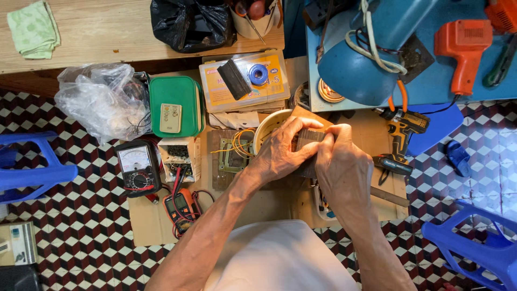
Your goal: The person uses a small flat tool to scrape and adjust a dark rectangular component attached to a circuit board. They repeatedly scrape the component's surface, rotate the board, and inspect the area under a desk lamp.
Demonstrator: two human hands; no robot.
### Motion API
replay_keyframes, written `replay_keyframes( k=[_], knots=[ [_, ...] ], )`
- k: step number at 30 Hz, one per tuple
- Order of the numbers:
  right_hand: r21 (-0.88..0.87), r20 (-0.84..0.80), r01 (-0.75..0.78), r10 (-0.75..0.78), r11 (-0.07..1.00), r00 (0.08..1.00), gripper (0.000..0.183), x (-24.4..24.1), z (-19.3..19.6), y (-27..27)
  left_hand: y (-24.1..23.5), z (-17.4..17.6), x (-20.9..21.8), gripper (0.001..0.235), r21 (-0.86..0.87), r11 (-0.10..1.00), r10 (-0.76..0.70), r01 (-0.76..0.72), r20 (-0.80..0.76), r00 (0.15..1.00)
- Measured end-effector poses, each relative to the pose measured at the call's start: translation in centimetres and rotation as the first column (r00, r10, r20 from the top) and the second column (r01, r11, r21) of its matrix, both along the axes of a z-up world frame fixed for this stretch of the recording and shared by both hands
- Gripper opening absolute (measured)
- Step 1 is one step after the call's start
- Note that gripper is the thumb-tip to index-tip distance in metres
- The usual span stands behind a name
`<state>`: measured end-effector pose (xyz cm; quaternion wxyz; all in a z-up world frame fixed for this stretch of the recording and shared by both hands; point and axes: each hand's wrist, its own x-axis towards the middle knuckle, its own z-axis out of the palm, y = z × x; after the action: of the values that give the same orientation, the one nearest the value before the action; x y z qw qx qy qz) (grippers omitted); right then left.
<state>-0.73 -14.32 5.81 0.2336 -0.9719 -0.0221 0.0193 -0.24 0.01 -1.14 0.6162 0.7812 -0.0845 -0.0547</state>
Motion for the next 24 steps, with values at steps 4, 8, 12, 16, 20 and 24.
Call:
replay_keyframes(
  k=[4, 8, 12, 16, 20, 24],
  knots=[
    [-0.041, -0.051, 0.011, -0.013, 0.999, 0.999, 0.022, 0.6, 0.7, -0.3, 0.3, -0.1, 0.9, 0.034, -0.037, 0.997, -0.059, 0.068, 0.202, 0.978],
    [0.367, -0.355, 0.234, -0.097, 0.900, 0.930, 0.045, 0.9, 1.5, -3.8, 0.7, 0.0, 1.2, 0.032, -0.075, 0.987, -0.140, 0.141, 0.013, 0.990],
    [0.644, -0.379, 0.256, 0.010, 0.721, 0.926, 0.049, 2.1, -0.1, -5.5, 0.9, 0.1, 1.7, 0.031, -0.089, 0.974, -0.211, 0.207, -0.031, 0.977],
    [0.699, -0.529, 0.336, 0.140, 0.631, 0.837, 0.050, 3.3, -1.2, -5.7, 1.1, -0.4, 1.9, 0.032, -0.138, 0.962, -0.247, 0.234, -0.079, 0.966],
    [0.601, -0.457, 0.275, 0.041, 0.751, 0.889, 0.045, 3.0, -0.8, -5.9, 1.4, -0.7, 2.2, 0.036, -0.155, 0.947, -0.293, 0.281, -0.057, 0.954],
    [0.557, -0.386, 0.204, 0.033, 0.805, 0.922, 0.042, 2.2, -2.3, -4.8, 2.0, -0.4, 2.4, 0.040, -0.179, 0.929, -0.350, 0.324, -0.134, 0.927]
  ],
)
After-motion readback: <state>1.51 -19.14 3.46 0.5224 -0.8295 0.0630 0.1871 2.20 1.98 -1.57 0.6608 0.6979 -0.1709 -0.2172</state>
